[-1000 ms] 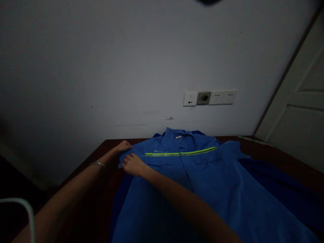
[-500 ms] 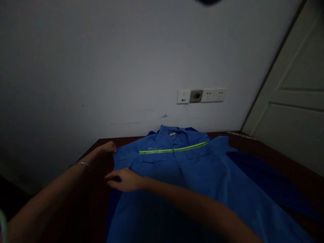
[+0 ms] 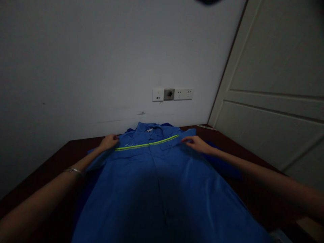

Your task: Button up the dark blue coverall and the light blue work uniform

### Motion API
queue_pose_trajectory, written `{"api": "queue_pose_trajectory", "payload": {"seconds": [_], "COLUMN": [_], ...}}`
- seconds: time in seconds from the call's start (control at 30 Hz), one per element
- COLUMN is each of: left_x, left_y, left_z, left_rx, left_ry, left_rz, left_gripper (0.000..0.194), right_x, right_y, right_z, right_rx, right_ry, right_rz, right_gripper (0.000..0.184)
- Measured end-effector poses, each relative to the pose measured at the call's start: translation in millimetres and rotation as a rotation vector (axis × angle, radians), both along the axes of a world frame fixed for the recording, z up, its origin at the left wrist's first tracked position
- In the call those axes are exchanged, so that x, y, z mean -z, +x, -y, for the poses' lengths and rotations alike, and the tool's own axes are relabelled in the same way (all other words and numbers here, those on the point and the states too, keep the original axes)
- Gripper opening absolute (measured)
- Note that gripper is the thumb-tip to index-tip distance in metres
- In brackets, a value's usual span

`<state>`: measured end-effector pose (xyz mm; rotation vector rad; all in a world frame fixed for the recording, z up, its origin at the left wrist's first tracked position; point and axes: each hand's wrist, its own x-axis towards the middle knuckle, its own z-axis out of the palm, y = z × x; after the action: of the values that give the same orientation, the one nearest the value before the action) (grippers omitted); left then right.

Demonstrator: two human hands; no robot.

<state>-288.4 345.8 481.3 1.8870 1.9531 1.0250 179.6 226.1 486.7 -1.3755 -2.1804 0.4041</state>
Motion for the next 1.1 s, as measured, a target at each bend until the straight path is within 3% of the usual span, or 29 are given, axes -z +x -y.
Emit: {"api": "queue_pose_trajectory", "payload": {"seconds": [0.07, 0.13, 0.27, 0.37, 0.43, 0.53, 0.67, 0.83, 1.1], "left_x": [4.0, 8.1, 21.7, 35.3, 43.2, 51.9, 59.9, 66.7, 73.5], "left_y": [59.7, 124.0, 248.2, 319.3, 352.0, 382.6, 401.8, 409.4, 415.8], "left_z": [-2.9, -0.6, 18.9, 35.5, 41.7, 42.0, 34.1, 25.4, 24.3], "left_rx": [0.152, 0.224, 0.399, 0.588, 0.744, 0.85, 0.796, 0.797, 0.79], "left_ry": [0.052, 0.139, 0.226, 0.261, 0.264, 0.266, 0.258, 0.213, 0.184], "left_rz": [0.014, 0.129, 0.304, 0.266, 0.215, 0.099, -0.154, -0.385, -0.474], "left_gripper": [0.01, 0.015, 0.02, 0.022, 0.025, 0.029, 0.037, 0.039, 0.031], "right_x": [-6.2, -11.3, -15.3, -14.2, -13.6, -14.6, -17.8, -13.3, 3.8], "right_y": [37.5, 68.2, 109.7, 125.4, 130.1, 132.2, 131.1, 125.8, 110.4], "right_z": [-0.4, 1.4, 5.6, 5.4, 2.4, -8.4, -33.9, -69.7, -127.5], "right_rx": [0.082, 0.144, 0.247, 0.266, 0.225, 0.178, 0.212, 0.268, 0.35], "right_ry": [0.038, 0.08, 0.099, 0.023, -0.068, -0.152, -0.144, -0.135, -0.141], "right_rz": [0.044, 0.088, 0.188, 0.316, 0.422, 0.551, 0.649, 0.658, 0.571], "right_gripper": [0.028, 0.027, 0.028, 0.029, 0.029, 0.031, 0.033, 0.031, 0.041]}}
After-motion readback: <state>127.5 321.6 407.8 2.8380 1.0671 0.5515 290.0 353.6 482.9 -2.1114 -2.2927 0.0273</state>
